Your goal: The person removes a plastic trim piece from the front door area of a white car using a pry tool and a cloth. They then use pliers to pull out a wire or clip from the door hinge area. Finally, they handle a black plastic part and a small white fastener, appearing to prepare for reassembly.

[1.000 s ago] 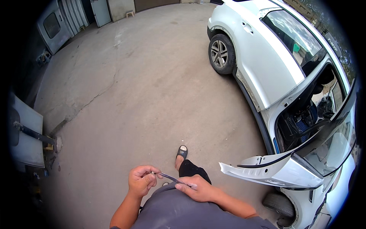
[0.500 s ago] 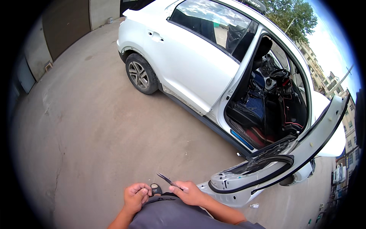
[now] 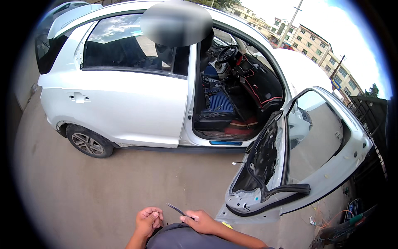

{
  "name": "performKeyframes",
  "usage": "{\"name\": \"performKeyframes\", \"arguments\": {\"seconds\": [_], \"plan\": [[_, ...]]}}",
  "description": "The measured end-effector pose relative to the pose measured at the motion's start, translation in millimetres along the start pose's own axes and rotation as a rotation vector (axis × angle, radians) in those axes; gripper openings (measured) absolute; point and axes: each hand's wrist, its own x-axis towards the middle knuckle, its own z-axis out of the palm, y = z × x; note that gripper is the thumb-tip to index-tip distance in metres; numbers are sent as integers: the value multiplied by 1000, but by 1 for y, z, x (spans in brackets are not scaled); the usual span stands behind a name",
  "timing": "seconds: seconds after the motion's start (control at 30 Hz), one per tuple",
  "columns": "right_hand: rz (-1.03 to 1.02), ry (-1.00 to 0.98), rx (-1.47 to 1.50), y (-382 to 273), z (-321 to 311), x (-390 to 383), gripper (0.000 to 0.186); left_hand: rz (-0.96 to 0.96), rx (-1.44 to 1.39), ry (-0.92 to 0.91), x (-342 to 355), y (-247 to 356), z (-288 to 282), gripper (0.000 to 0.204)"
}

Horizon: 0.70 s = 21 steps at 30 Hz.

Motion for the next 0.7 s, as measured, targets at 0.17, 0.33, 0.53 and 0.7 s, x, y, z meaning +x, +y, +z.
{"name": "performKeyframes", "arguments": {"seconds": [0.17,0.33,0.53,0.7], "plan": [[-24,16,-59,-13,-11,37,34,-183,19,-196,84,28,-26,17],[56,180,123,-10,-42,78,36,-331,58,-242,148,34,-13,18],[235,393,443,62,-135,156,35,-499,158,-269,250,13,18,24],[244,717,901,160,-262,283,27,-478,461,-164,370,-4,28,22]]}}
